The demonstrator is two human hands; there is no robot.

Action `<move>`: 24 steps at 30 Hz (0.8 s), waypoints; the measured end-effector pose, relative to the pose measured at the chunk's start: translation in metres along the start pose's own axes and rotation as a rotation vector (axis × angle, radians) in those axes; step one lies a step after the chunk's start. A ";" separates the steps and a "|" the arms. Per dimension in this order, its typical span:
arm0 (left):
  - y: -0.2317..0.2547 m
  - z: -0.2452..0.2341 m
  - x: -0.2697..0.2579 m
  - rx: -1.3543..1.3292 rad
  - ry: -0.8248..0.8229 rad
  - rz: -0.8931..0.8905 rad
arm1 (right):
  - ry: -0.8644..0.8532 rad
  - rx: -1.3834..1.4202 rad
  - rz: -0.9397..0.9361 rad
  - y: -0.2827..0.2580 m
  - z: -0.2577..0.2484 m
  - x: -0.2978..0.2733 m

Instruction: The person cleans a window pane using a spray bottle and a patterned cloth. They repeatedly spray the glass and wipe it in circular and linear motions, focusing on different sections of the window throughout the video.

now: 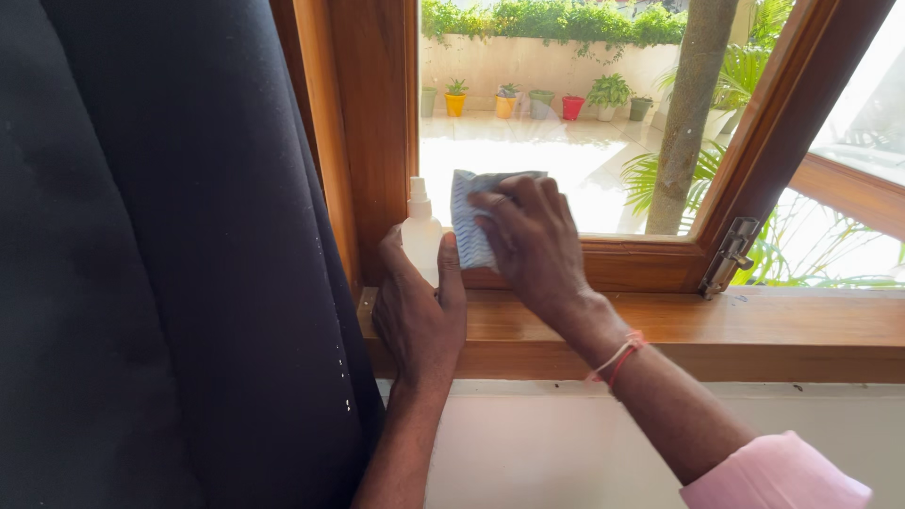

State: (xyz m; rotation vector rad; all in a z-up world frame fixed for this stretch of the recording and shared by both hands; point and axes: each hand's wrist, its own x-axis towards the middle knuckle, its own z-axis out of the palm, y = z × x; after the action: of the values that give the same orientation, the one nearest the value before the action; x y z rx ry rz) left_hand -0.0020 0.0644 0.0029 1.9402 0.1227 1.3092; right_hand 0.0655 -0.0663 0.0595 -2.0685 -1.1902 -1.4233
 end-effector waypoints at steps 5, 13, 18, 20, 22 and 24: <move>-0.002 0.001 0.001 0.026 -0.013 -0.015 | 0.144 0.007 0.070 0.006 -0.002 0.023; 0.008 -0.007 0.000 0.033 -0.083 -0.102 | 0.063 0.013 -0.028 -0.020 0.027 0.014; 0.000 0.001 0.000 0.025 -0.031 -0.020 | -0.048 -0.034 -0.026 -0.006 0.012 -0.008; -0.003 0.003 0.000 0.033 -0.024 -0.012 | -0.044 -0.039 -0.021 0.000 0.006 -0.007; -0.005 0.002 0.000 0.022 -0.020 -0.015 | -0.018 -0.018 -0.003 0.005 0.003 0.002; -0.004 0.003 0.000 0.026 -0.021 -0.023 | 0.086 -0.005 0.025 0.004 0.003 0.013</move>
State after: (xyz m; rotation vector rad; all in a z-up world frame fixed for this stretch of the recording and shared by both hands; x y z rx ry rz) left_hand 0.0017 0.0656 -0.0004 1.9680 0.1514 1.2780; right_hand 0.0723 -0.0610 0.0699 -1.9970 -1.1240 -1.4901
